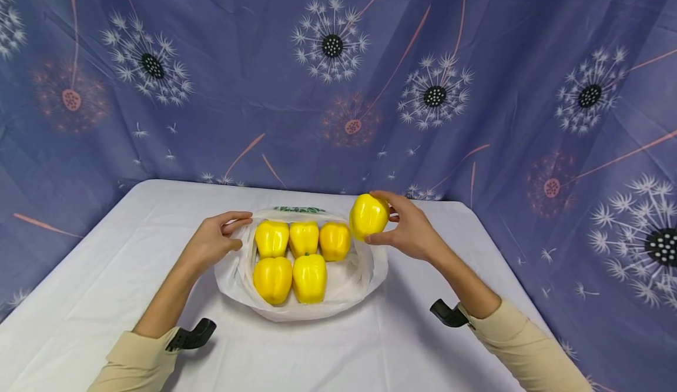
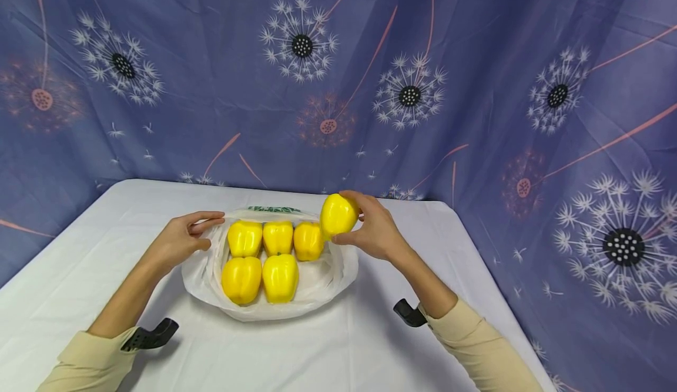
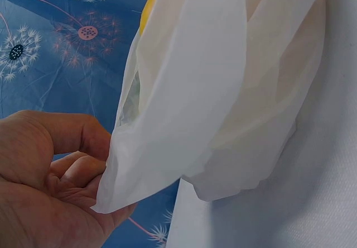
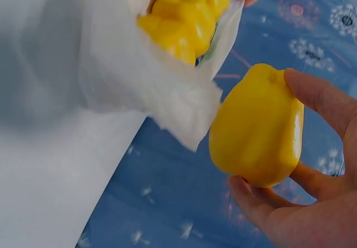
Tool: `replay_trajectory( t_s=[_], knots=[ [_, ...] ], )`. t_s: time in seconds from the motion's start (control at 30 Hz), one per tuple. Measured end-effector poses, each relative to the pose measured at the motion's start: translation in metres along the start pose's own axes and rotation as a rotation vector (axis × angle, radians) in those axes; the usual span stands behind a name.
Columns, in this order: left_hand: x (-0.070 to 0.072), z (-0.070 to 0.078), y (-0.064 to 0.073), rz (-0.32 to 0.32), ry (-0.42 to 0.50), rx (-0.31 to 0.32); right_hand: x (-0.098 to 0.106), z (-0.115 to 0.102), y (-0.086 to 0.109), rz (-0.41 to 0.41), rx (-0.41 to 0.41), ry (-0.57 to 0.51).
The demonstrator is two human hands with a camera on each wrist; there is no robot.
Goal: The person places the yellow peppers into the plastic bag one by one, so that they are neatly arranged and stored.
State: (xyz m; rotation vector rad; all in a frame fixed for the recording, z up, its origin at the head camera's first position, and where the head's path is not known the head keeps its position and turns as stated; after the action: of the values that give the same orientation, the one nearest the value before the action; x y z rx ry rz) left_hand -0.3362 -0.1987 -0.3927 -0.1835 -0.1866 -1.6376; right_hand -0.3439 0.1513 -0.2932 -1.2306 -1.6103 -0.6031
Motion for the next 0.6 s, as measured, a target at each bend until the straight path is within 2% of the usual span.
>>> replay_trajectory(
  t_s=[0.2, 0.6],
  knots=[
    [0.001, 0.0, 0.0, 0.004, -0.008, 0.007, -0.014, -0.019, 0.006, -0.049, 0.044, -0.019],
    [0.001, 0.001, 0.0, 0.003, -0.012, 0.0, -0.036, -0.035, 0.015, -0.112, 0.059, -0.053]
  ],
)
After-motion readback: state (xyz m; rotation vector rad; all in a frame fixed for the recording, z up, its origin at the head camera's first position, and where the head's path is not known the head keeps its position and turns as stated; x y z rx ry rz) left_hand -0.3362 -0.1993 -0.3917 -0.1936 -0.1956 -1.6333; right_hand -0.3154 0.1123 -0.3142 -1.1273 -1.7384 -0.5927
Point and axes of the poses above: each hand's wrist, its own y-axis away from the middle knuckle, its own x-axis out of the back of the hand, z = x × y, the point moved 10 cm from there along -y, towards the middle knuckle, and after that the axes turned 14 degrees about y, right-handed, at the moved point
